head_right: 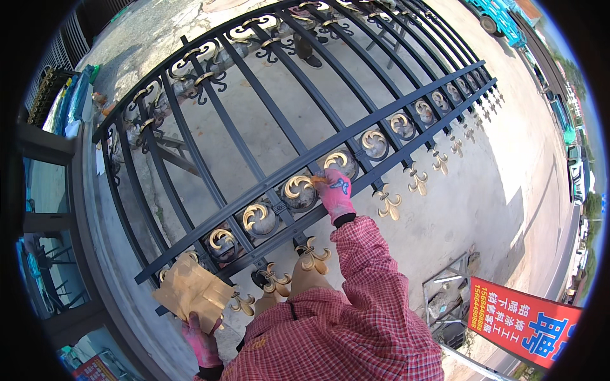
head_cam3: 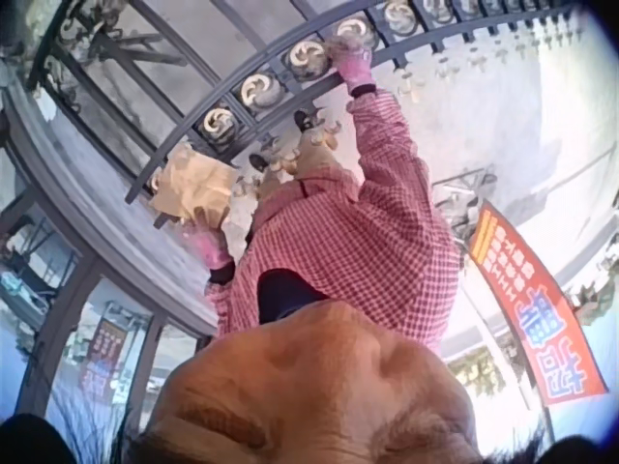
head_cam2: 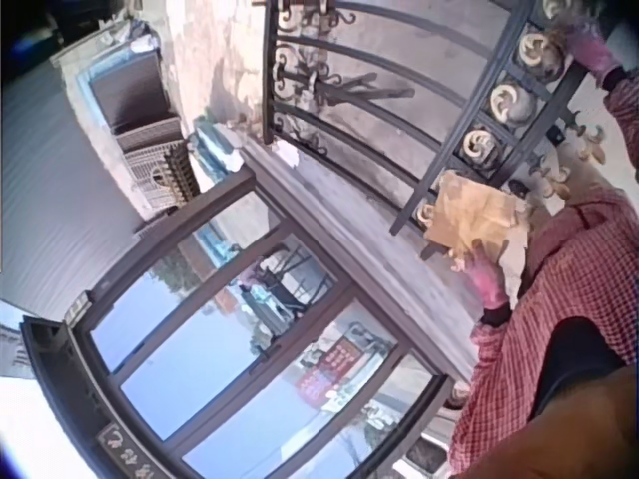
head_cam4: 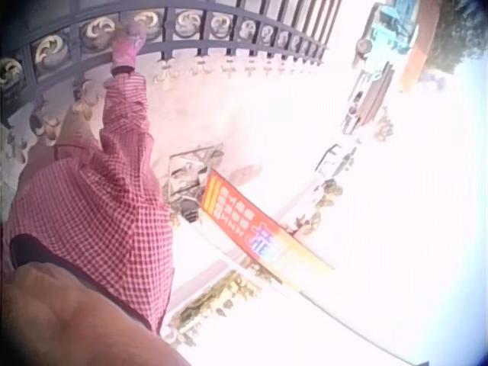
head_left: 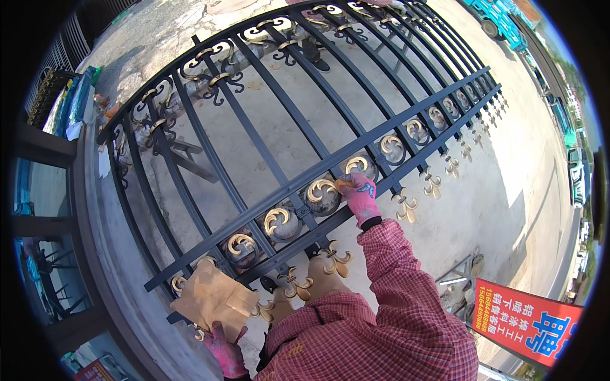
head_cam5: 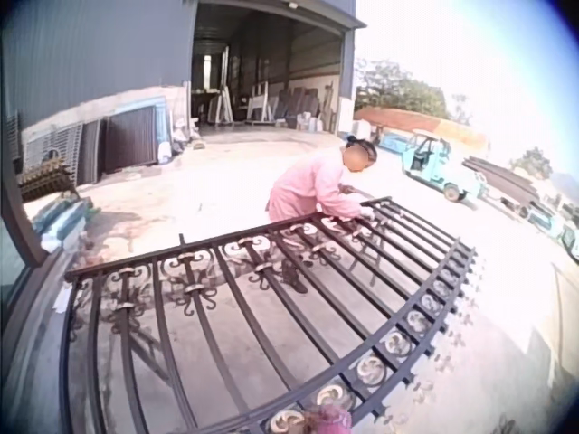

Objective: The person rubs gold-colored decorative elements on a black metal gate with a cloth. They then move to a step, pick up a small container, and apply a substance to a white block using a stick before returning to the gate.

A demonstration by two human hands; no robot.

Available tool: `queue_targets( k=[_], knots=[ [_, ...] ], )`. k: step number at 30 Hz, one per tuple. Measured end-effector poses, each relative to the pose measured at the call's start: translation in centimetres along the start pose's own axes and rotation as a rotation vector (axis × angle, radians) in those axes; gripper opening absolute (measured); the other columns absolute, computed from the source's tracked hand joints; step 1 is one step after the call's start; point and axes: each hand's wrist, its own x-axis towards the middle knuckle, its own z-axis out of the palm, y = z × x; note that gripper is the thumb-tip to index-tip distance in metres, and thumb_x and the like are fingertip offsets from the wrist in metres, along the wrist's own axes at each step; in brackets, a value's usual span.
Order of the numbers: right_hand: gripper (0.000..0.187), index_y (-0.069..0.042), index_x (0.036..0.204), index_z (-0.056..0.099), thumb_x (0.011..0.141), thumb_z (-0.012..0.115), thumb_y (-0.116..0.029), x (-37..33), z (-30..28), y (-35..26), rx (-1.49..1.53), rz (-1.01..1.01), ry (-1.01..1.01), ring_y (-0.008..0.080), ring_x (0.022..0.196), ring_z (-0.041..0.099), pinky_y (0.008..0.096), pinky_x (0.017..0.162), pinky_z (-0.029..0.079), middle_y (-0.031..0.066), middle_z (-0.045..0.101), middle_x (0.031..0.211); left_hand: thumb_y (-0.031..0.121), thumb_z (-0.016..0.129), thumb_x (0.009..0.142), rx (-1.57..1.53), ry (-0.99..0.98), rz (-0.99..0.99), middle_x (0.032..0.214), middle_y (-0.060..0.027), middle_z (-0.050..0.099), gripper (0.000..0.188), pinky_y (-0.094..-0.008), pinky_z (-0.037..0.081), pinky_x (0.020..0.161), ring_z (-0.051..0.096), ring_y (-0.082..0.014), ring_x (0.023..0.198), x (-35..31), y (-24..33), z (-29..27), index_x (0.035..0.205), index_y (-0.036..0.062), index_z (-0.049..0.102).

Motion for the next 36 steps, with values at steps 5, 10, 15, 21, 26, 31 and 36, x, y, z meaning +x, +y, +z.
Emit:
queue_targets(
  k=[5, 10, 15, 21, 26, 31, 36],
  knots=[
    [0.024, -0.004, 0.094, 0.063, 0.070, 0.066, -0.007, 4.6, -3.1, 0.4, -0.002, -0.077, 0.228, 0.0293, 0.082, 0.063, 0.0328, 0.071, 0.050, 0.0154, 0.064, 0.090, 0.032, 0.055, 0.086, 0.030, 0.062, -0.005, 0.115, -0.0105, 0.048, 0.047, -0.0381, 0.056, 0.059, 0.054, -0.0234, 0.095, -1.4, 0.0, 3.3, 0.123, 0.0072, 0.039],
    [0.025, -0.003, 0.089, 0.061, 0.068, 0.068, -0.014, 3.2, -3.3, 1.4, 0.032, 0.050, 0.014, 0.0344, 0.082, 0.060, 0.0379, 0.071, 0.047, 0.0180, 0.062, 0.084, 0.040, 0.060, 0.083, 0.073, -0.018, 0.065, 0.111, -0.0104, 0.046, 0.051, -0.0402, 0.056, 0.061, 0.049, -0.0232, 0.098, -1.3, 0.9, 5.3, 0.115, 0.0043, 0.042],
    [0.025, -0.003, 0.089, 0.063, 0.065, 0.069, -0.004, -3.2, -7.3, 3.3, 0.259, -0.053, 0.164, 0.0231, 0.078, 0.059, 0.0306, 0.070, 0.047, 0.0079, 0.058, 0.084, 0.032, 0.057, 0.085, 0.077, -0.192, 0.073, 0.111, -0.0110, 0.051, 0.046, -0.0360, 0.056, 0.058, 0.056, -0.0223, 0.091, -0.5, 0.6, 6.7, 0.119, 0.0043, 0.043],
    [0.024, -0.002, 0.095, 0.060, 0.073, 0.065, 0.005, -9.0, -13.2, 2.0, 0.754, 0.134, 0.133, 0.0114, 0.077, 0.059, 0.0228, 0.070, 0.049, 0.0043, 0.062, 0.091, 0.021, 0.054, 0.087, -0.038, -0.434, 0.065, 0.102, -0.0099, 0.054, 0.032, -0.0326, 0.055, 0.056, 0.058, -0.0191, 0.085, -1.9, 1.1, 11.6, 0.111, 0.0017, 0.045],
    [0.023, -0.005, 0.101, 0.056, 0.079, 0.059, 0.002, -13.2, -16.4, 0.8, 1.201, 0.233, 0.123, 0.0178, 0.086, 0.061, 0.0303, 0.072, 0.052, 0.0056, 0.061, 0.097, 0.017, 0.051, 0.090, -0.036, -0.623, 0.101, 0.104, -0.0085, 0.057, 0.031, -0.0302, 0.053, 0.055, 0.060, -0.0171, 0.084, -1.1, -2.4, 15.2, 0.116, 0.0001, 0.047],
    [0.029, -0.006, 0.107, 0.054, 0.079, 0.058, -0.001, -13.7, -18.8, 1.5, 1.390, 0.279, 0.052, 0.0203, 0.096, 0.059, 0.0334, 0.076, 0.052, 0.0062, 0.058, 0.107, 0.013, 0.044, 0.092, -0.036, -0.784, -0.005, 0.116, -0.0132, 0.052, 0.040, -0.0381, 0.059, 0.065, 0.060, -0.0267, 0.099, -5.5, -0.9, 19.6, 0.130, 0.0039, 0.033],
    [0.031, -0.004, 0.105, 0.055, 0.076, 0.061, 0.004, -10.9, -21.2, 0.2, 1.236, 0.180, 0.001, 0.0182, 0.090, 0.061, 0.0265, 0.072, 0.053, 0.0085, 0.060, 0.102, 0.009, 0.042, 0.092, 0.033, -0.832, 0.135, 0.107, -0.0079, 0.056, 0.035, -0.0296, 0.057, 0.061, 0.060, -0.0173, 0.087, -9.5, -0.5, 25.5, 0.126, -0.0010, 0.041]
  ],
)
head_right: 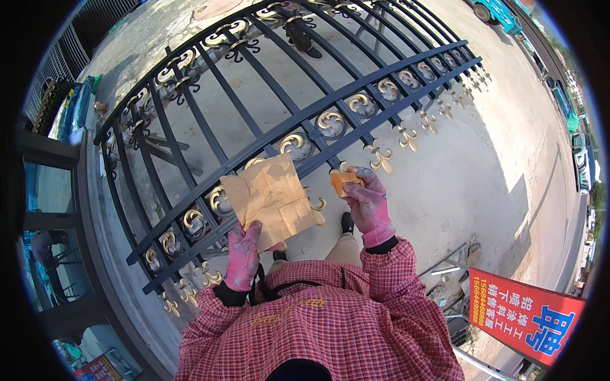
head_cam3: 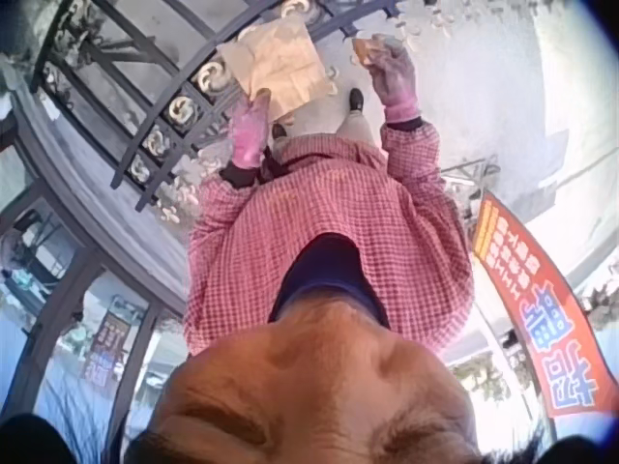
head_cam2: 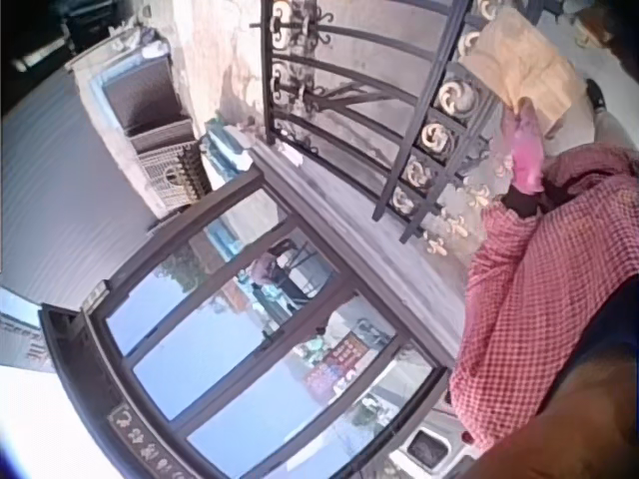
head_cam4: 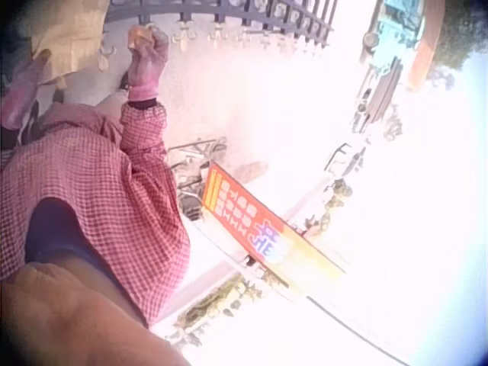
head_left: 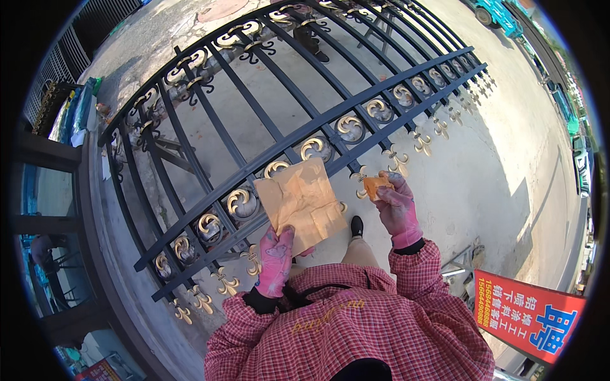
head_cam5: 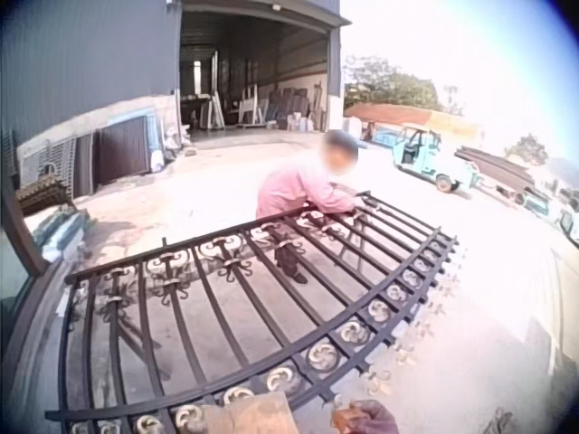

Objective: The person rubs gold-colored decorative elements on a black metal gate with a cloth. They then move to a step, pick up a small container, and apply a substance to a white block using a stick before returning to the gate.

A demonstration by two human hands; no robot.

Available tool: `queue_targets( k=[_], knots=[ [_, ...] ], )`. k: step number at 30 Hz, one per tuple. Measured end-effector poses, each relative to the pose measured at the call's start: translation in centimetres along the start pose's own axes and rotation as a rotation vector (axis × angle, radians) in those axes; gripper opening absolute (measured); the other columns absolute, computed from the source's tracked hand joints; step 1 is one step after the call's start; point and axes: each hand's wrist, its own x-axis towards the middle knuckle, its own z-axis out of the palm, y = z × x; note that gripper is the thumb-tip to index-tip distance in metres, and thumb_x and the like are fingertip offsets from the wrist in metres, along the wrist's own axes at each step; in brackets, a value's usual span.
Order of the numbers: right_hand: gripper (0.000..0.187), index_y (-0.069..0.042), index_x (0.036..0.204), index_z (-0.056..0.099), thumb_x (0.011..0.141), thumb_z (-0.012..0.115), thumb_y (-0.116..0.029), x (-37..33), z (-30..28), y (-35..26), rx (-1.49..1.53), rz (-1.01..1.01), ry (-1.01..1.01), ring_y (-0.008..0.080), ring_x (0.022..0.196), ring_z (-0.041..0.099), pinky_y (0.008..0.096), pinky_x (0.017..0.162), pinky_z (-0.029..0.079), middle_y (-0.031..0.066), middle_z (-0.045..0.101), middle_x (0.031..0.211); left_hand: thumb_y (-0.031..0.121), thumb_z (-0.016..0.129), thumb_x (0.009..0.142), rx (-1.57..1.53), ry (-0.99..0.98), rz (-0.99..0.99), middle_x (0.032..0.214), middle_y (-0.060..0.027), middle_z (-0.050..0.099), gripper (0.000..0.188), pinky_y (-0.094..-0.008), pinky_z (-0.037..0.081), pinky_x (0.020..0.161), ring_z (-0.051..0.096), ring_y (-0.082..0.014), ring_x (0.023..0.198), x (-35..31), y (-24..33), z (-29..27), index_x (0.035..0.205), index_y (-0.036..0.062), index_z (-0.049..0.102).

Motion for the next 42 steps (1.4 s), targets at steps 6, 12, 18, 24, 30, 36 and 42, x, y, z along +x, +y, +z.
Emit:
queue_targets(
  k=[6, 12, 18, 24, 30, 36, 42],
  knots=[
    [0.029, -0.005, 0.099, 0.059, 0.072, 0.066, 0.001, 4.3, -1.2, -3.3, -0.620, -0.238, -0.428, 0.0216, 0.086, 0.062, 0.0293, 0.072, 0.051, 0.0100, 0.062, 0.096, 0.010, 0.041, 0.093, -0.155, 0.019, -0.120, 0.113, -0.0059, 0.053, 0.037, -0.0327, 0.059, 0.063, 0.060, -0.0184, 0.089, 3.2, -2.0, 10.5, 0.129, 0.0032, 0.039],
    [0.030, -0.007, 0.093, 0.061, 0.064, 0.068, -0.005, 7.6, -2.9, -6.2, -1.350, -0.549, -0.706, 0.0302, 0.094, 0.057, 0.0385, 0.080, 0.047, 0.0092, 0.061, 0.095, 0.010, 0.041, 0.093, -0.150, 0.175, -0.189, 0.109, -0.0057, 0.055, 0.036, -0.0331, 0.059, 0.063, 0.061, -0.0179, 0.087, 4.0, -1.9, 15.7, 0.128, 0.0044, 0.041],
    [0.029, -0.007, 0.091, 0.062, 0.063, 0.067, -0.003, 11.3, -3.8, -5.8, -1.340, -0.542, -0.845, 0.0291, 0.090, 0.059, 0.0358, 0.077, 0.048, 0.0091, 0.061, 0.095, 0.013, 0.045, 0.092, 0.122, 0.246, -0.140, 0.102, -0.0065, 0.058, 0.034, -0.0324, 0.058, 0.061, 0.062, -0.0172, 0.081, 6.7, -2.3, 15.9, 0.124, 0.0019, 0.045],
    [0.022, -0.002, 0.093, 0.062, 0.071, 0.065, -0.002, 19.7, -8.1, -9.4, -1.030, -0.169, -0.245, 0.0186, 0.075, 0.061, 0.0271, 0.063, 0.049, 0.0087, 0.061, 0.088, 0.013, 0.048, 0.090, -0.013, 0.423, -0.121, 0.099, -0.0072, 0.059, 0.030, -0.0286, 0.055, 0.060, 0.060, -0.0158, 0.080, 9.5, -1.8, 13.8, 0.116, -0.0010, 0.048],
    [0.020, 0.000, 0.092, 0.061, 0.073, 0.065, -0.003, 29.1, -10.3, -7.2, -1.065, -0.200, -0.055, 0.0174, 0.071, 0.060, 0.0270, 0.062, 0.048, 0.0092, 0.060, 0.084, 0.014, 0.050, 0.089, -0.174, 0.570, -0.182, 0.107, -0.0089, 0.056, 0.033, -0.0355, 0.058, 0.062, 0.061, -0.0201, 0.087, 10.1, -2.1, 14.1, 0.119, 0.0008, 0.045],
    [0.023, -0.006, 0.090, 0.063, 0.068, 0.066, -0.011, 35.1, -10.1, -2.9, -1.617, -0.379, -0.588, 0.0341, 0.090, 0.059, 0.0409, 0.078, 0.047, 0.0155, 0.061, 0.096, 0.015, 0.050, 0.090, -0.224, 0.732, -0.143, 0.110, -0.0110, 0.054, 0.035, -0.0384, 0.058, 0.058, 0.061, -0.0236, 0.087, 10.1, -3.3, 17.2, 0.120, 0.0015, 0.043],
    [0.018, -0.004, 0.084, 0.060, 0.067, 0.065, -0.008, 36.7, -12.7, -9.7, -1.424, -0.400, -0.408, 0.0326, 0.078, 0.059, 0.0375, 0.069, 0.048, 0.0144, 0.059, 0.085, 0.014, 0.049, 0.089, -0.260, 0.867, -0.112, 0.110, -0.0119, 0.053, 0.033, -0.0385, 0.058, 0.059, 0.060, -0.0227, 0.086, 10.7, -2.2, 22.2, 0.119, 0.0020, 0.043]
  ],
)
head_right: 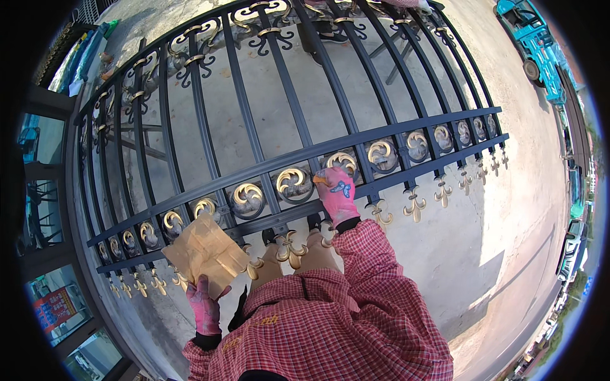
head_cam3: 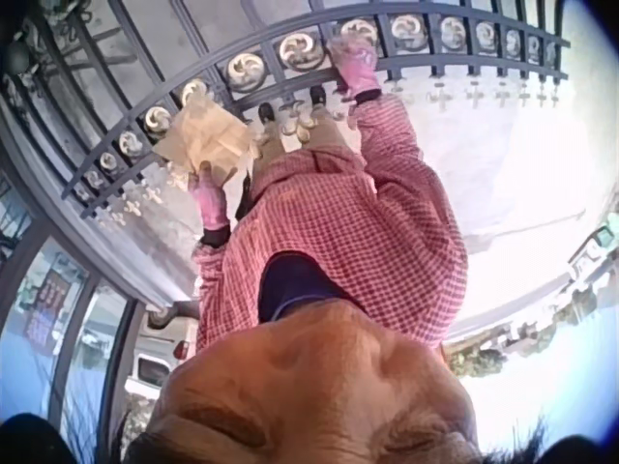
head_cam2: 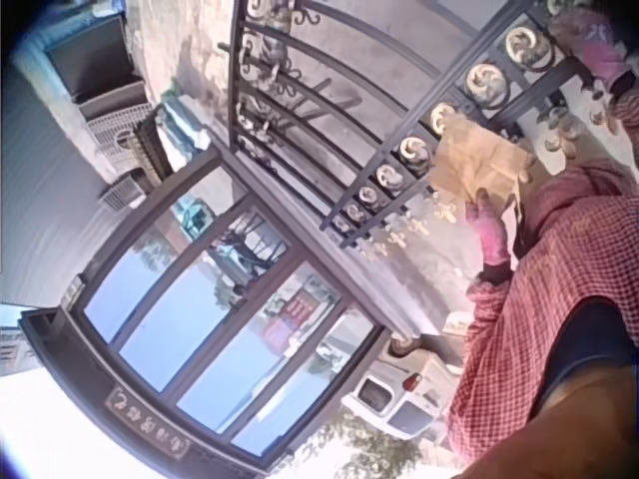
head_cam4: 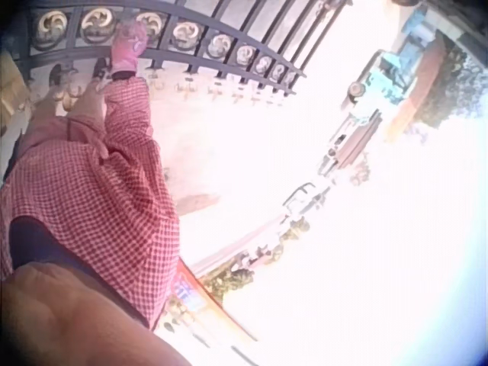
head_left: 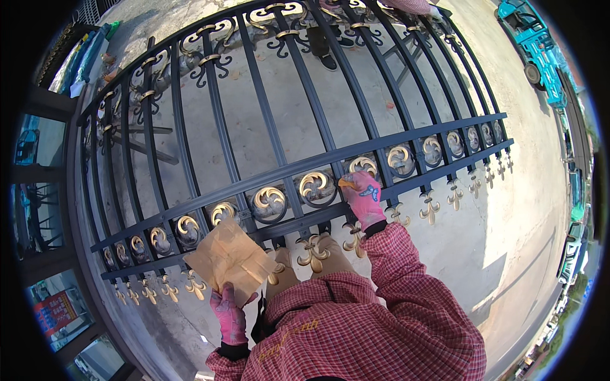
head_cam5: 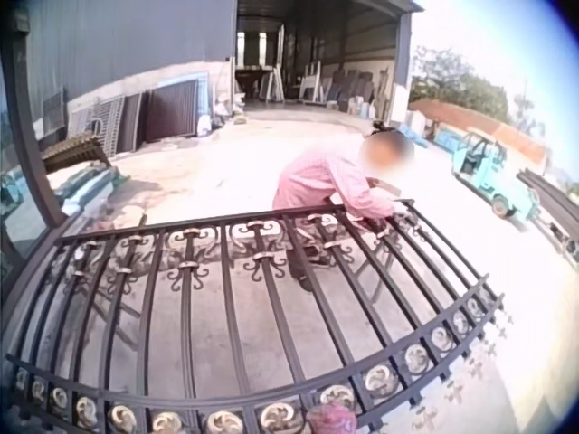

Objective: The person rubs gold-colored decorative elements on a black metal gate with a cloth. They then move to a step, pick up a small container, and apply a substance to a white block using a stick before returning to the gate.

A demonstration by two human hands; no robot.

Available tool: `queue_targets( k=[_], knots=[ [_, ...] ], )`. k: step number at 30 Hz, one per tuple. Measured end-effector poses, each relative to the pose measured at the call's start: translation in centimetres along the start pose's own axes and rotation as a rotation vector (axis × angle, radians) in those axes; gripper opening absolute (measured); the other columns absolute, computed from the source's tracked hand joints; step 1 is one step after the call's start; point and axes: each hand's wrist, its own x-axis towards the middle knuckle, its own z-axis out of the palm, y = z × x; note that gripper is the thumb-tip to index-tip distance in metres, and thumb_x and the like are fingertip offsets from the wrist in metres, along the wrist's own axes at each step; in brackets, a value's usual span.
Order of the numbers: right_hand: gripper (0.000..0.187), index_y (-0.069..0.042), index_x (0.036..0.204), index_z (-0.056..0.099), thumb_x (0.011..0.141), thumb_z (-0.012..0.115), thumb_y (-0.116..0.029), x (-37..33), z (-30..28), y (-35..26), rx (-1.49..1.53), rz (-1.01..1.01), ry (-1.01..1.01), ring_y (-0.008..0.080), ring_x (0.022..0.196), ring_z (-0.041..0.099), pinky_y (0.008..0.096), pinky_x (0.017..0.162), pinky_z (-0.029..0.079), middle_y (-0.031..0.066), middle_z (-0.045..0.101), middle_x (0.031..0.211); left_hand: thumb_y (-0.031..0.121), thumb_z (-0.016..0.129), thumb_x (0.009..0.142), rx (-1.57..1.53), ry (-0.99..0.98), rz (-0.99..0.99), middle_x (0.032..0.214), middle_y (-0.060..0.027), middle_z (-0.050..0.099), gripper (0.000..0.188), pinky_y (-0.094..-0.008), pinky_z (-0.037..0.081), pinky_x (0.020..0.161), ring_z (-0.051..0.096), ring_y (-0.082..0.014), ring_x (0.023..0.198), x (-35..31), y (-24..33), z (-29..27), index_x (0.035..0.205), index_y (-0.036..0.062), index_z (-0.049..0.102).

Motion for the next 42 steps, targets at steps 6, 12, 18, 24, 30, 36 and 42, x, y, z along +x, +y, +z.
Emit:
queue_targets(
  k=[6, 12, 18, 24, 30, 36, 42],
  knots=[
    [0.017, -0.002, 0.084, 0.062, 0.069, 0.065, -0.007, 2.7, -3.4, 7.1, 0.170, 0.239, 0.243, 0.0314, 0.077, 0.060, 0.0346, 0.069, 0.047, 0.0149, 0.061, 0.083, 0.022, 0.051, 0.089, 0.072, -0.019, -0.036, 0.112, -0.0094, 0.053, 0.041, -0.0381, 0.057, 0.058, 0.059, -0.0220, 0.090, -1.4, -1.8, 2.7, 0.125, 0.0048, 0.041],
    [0.022, -0.001, 0.091, 0.063, 0.069, 0.067, -0.003, 2.8, -2.2, 6.0, -0.029, 0.158, -0.037, 0.0275, 0.077, 0.062, 0.0310, 0.068, 0.048, 0.0139, 0.064, 0.085, 0.018, 0.051, 0.089, 0.074, 0.061, 0.039, 0.109, -0.0109, 0.055, 0.035, -0.0380, 0.058, 0.057, 0.060, -0.0226, 0.086, -3.1, -0.7, 5.4, 0.120, 0.0029, 0.044],
    [0.020, -0.001, 0.091, 0.063, 0.070, 0.064, -0.003, 4.4, -2.1, 8.2, 0.120, 0.077, 0.025, 0.0256, 0.083, 0.061, 0.0305, 0.072, 0.047, 0.0126, 0.063, 0.088, 0.019, 0.051, 0.089, 0.099, 0.028, 0.010, 0.109, -0.0106, 0.055, 0.036, -0.0391, 0.058, 0.057, 0.060, -0.0235, 0.087, -3.3, -1.3, 7.5, 0.121, 0.0041, 0.043],
    [0.021, -0.002, 0.089, 0.064, 0.067, 0.065, -0.002, 2.1, -5.9, 9.7, 0.357, 0.207, 0.155, 0.0253, 0.078, 0.062, 0.0304, 0.069, 0.048, 0.0121, 0.062, 0.085, 0.023, 0.053, 0.088, 0.117, 0.088, 0.024, 0.110, -0.0104, 0.054, 0.039, -0.0387, 0.058, 0.057, 0.060, -0.0230, 0.088, -3.7, -1.1, 8.2, 0.122, 0.0058, 0.042],
    [0.021, -0.002, 0.086, 0.062, 0.066, 0.064, -0.001, 5.8, -8.9, 13.8, 0.081, 0.011, 0.176, 0.0313, 0.078, 0.060, 0.0348, 0.069, 0.048, 0.0131, 0.061, 0.085, 0.020, 0.051, 0.089, 0.131, 0.041, -0.005, 0.110, -0.0107, 0.054, 0.038, -0.0388, 0.058, 0.056, 0.060, -0.0229, 0.087, -3.4, -1.2, 10.5, 0.123, 0.0059, 0.041],
    [0.022, -0.008, 0.088, 0.063, 0.067, 0.064, -0.007, 7.2, -9.6, 12.9, -0.219, 0.104, 0.038, 0.0321, 0.091, 0.057, 0.0390, 0.077, 0.047, 0.0125, 0.061, 0.095, 0.018, 0.049, 0.089, 0.185, 0.072, 0.017, 0.110, -0.0111, 0.054, 0.038, -0.0387, 0.058, 0.056, 0.060, -0.0236, 0.088, -3.7, -1.2, 10.8, 0.124, 0.0048, 0.041],
    [0.021, -0.007, 0.089, 0.061, 0.069, 0.064, -0.008, 8.0, -9.5, 14.1, -0.309, 0.091, 0.044, 0.0323, 0.091, 0.057, 0.0395, 0.076, 0.048, 0.0114, 0.061, 0.095, 0.023, 0.053, 0.088, 0.186, 0.033, 0.015, 0.114, -0.0094, 0.052, 0.042, -0.0375, 0.057, 0.057, 0.058, -0.0216, 0.092, -4.0, -1.2, 11.1, 0.124, 0.0072, 0.040]
  ],
)
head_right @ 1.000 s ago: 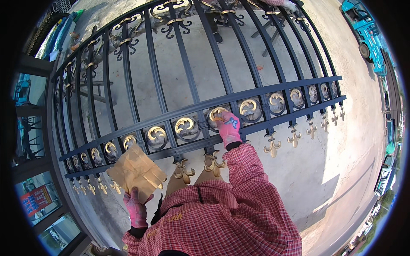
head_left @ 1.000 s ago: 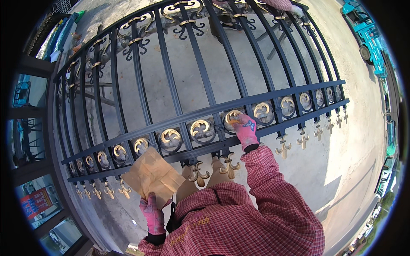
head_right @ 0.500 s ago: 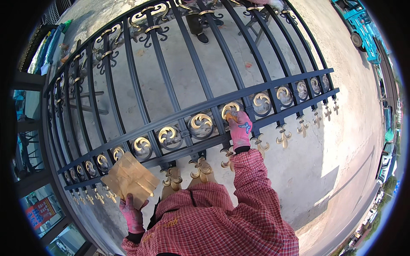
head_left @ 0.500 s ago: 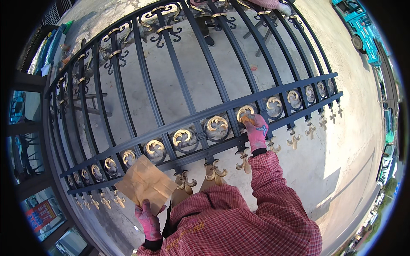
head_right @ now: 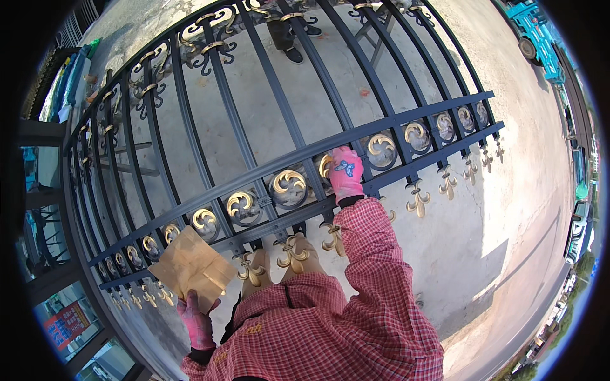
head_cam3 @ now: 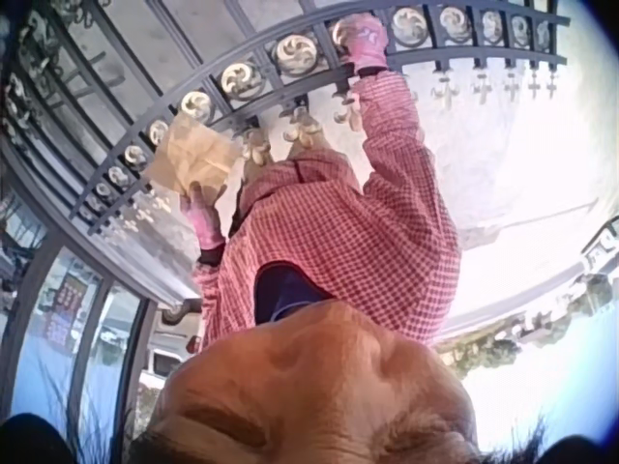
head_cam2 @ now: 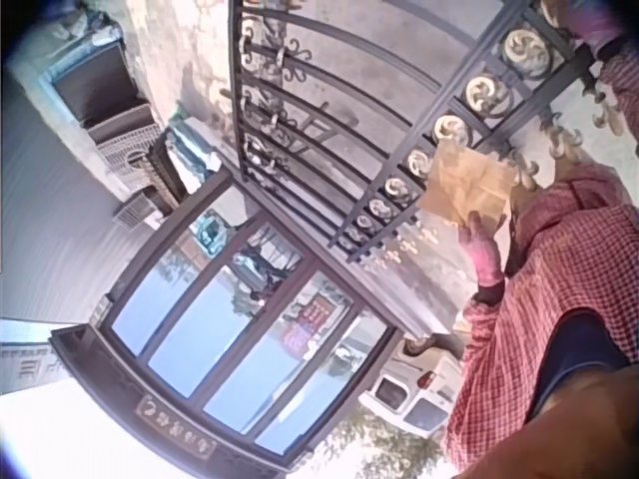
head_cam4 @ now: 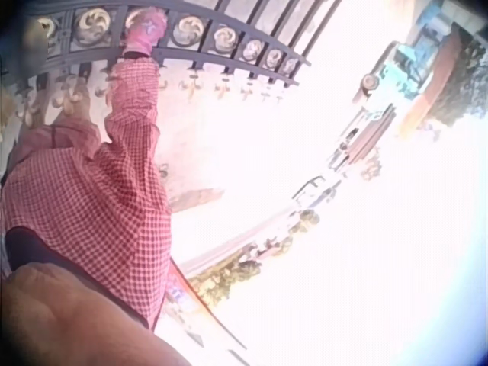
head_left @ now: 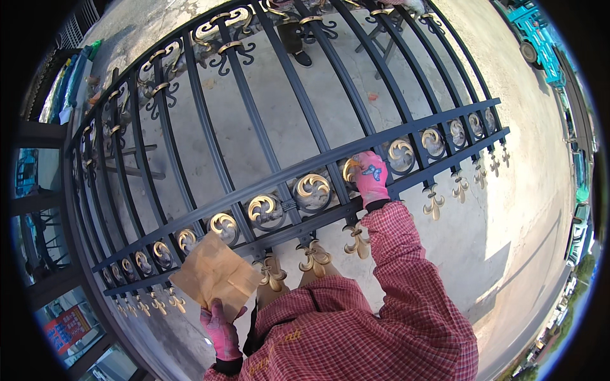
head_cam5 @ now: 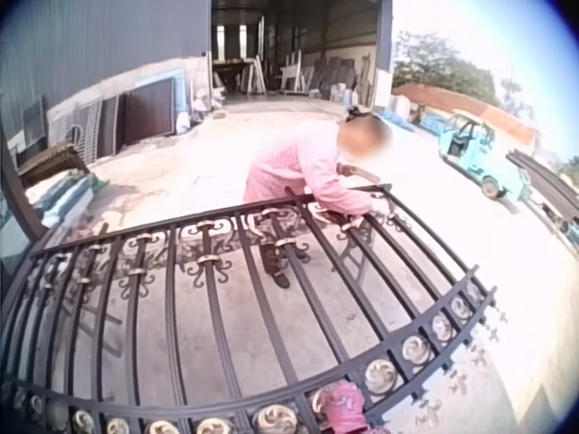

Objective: The person rubs gold-colored decorative elements on a black metal gate with a cloth. They then move to a step, pick up a small container, and apply a substance to a white block using a stick before returning to the gate.

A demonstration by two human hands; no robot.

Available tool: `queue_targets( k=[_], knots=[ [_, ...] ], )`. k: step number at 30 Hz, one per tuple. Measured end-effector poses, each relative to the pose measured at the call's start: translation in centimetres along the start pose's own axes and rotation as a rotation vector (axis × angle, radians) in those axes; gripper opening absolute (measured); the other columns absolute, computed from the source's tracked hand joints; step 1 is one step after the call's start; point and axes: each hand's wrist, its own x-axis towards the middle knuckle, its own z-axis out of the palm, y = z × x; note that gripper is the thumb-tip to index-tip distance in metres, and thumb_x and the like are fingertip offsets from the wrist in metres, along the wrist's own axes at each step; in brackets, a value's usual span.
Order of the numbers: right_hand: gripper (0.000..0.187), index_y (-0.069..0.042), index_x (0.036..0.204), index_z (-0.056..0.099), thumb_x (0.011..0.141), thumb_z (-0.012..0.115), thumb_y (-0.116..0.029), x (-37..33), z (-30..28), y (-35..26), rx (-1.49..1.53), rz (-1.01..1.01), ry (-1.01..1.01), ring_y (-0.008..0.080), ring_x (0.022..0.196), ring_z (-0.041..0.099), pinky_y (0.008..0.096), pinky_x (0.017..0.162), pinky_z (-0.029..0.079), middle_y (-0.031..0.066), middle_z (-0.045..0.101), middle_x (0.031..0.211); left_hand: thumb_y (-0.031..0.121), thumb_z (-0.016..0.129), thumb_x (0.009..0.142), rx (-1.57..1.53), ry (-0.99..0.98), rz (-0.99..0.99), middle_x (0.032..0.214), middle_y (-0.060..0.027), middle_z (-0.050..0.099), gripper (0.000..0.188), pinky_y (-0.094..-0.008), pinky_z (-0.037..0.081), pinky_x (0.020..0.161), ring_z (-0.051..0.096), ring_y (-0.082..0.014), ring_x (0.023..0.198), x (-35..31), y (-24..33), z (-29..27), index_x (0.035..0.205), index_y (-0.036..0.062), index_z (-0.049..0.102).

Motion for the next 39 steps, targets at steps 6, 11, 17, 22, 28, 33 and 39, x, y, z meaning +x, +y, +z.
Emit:
queue_targets(
  k=[6, 11, 17, 22, 28, 33, 39],
  knots=[
    [0.017, -0.007, 0.083, 0.063, 0.066, 0.065, -0.008, -1.1, -0.9, 1.2, -0.077, 0.078, 0.012, 0.0331, 0.086, 0.059, 0.0397, 0.075, 0.047, 0.0123, 0.061, 0.089, 0.022, 0.052, 0.089, -0.018, -0.029, 0.016, 0.111, -0.0093, 0.054, 0.040, -0.0379, 0.058, 0.057, 0.060, -0.0227, 0.088, -0.3, -1.3, 0.5, 0.124, 0.0068, 0.041],
    [0.018, -0.006, 0.085, 0.062, 0.067, 0.067, -0.009, -4.8, -3.1, 0.8, 0.156, 0.164, -0.004, 0.0342, 0.083, 0.058, 0.0383, 0.072, 0.047, 0.0147, 0.060, 0.087, 0.020, 0.051, 0.089, -0.017, -0.103, 0.042, 0.109, -0.0095, 0.054, 0.037, -0.0381, 0.058, 0.057, 0.061, -0.0231, 0.087, -0.3, -0.8, 1.4, 0.122, 0.0059, 0.042],
    [0.019, 0.000, 0.095, 0.061, 0.075, 0.063, 0.003, -9.4, -8.4, -3.0, 1.009, 0.403, -0.024, 0.0077, 0.069, 0.056, 0.0184, 0.057, 0.044, 0.0036, 0.062, 0.083, 0.021, 0.051, 0.091, 0.141, -0.341, 0.214, 0.100, -0.0047, 0.059, 0.031, -0.0249, 0.048, 0.069, 0.057, -0.0119, 0.080, 2.1, -2.7, 4.7, 0.114, 0.0009, 0.051],
    [0.022, 0.000, 0.098, 0.061, 0.076, 0.065, -0.001, -12.6, -10.0, -8.9, 1.065, 0.133, -0.106, 0.0069, 0.066, 0.056, 0.0199, 0.055, 0.045, 0.0027, 0.061, 0.084, 0.016, 0.048, 0.092, 0.062, -0.559, 0.040, 0.096, -0.0013, 0.054, 0.032, -0.0271, 0.056, 0.061, 0.051, -0.0068, 0.073, 0.7, -1.0, 10.5, 0.120, 0.0000, 0.045],
    [0.031, -0.007, 0.095, 0.061, 0.065, 0.068, -0.005, -12.3, -9.6, -10.6, 0.512, -0.487, -0.122, 0.0301, 0.084, 0.058, 0.0357, 0.072, 0.048, 0.0108, 0.061, 0.092, 0.014, 0.043, 0.094, 0.010, -0.628, 0.102, 0.107, -0.0052, 0.056, 0.036, -0.0277, 0.057, 0.063, 0.059, -0.0128, 0.086, -2.6, -0.6, 15.2, 0.128, 0.0014, 0.041],
    [0.023, -0.008, 0.090, 0.059, 0.067, 0.064, -0.008, -10.3, -12.3, -4.6, 0.504, -0.483, -0.172, 0.0297, 0.088, 0.057, 0.0390, 0.073, 0.047, 0.0077, 0.060, 0.091, 0.013, 0.043, 0.093, -0.023, -0.518, 0.074, 0.109, -0.0063, 0.056, 0.036, -0.0280, 0.057, 0.066, 0.060, -0.0143, 0.088, -5.7, -1.8, 20.7, 0.126, 0.0004, 0.042],
    [0.025, -0.007, 0.092, 0.062, 0.067, 0.065, -0.007, -7.0, -13.5, 2.0, 0.530, -0.435, -0.220, 0.0295, 0.084, 0.059, 0.0363, 0.071, 0.048, 0.0094, 0.061, 0.090, 0.012, 0.046, 0.091, -0.031, -0.428, 0.083, 0.104, -0.0064, 0.057, 0.031, -0.0333, 0.057, 0.062, 0.058, -0.0143, 0.081, -7.3, -2.5, 25.0, 0.121, 0.0012, 0.046]
  ],
)
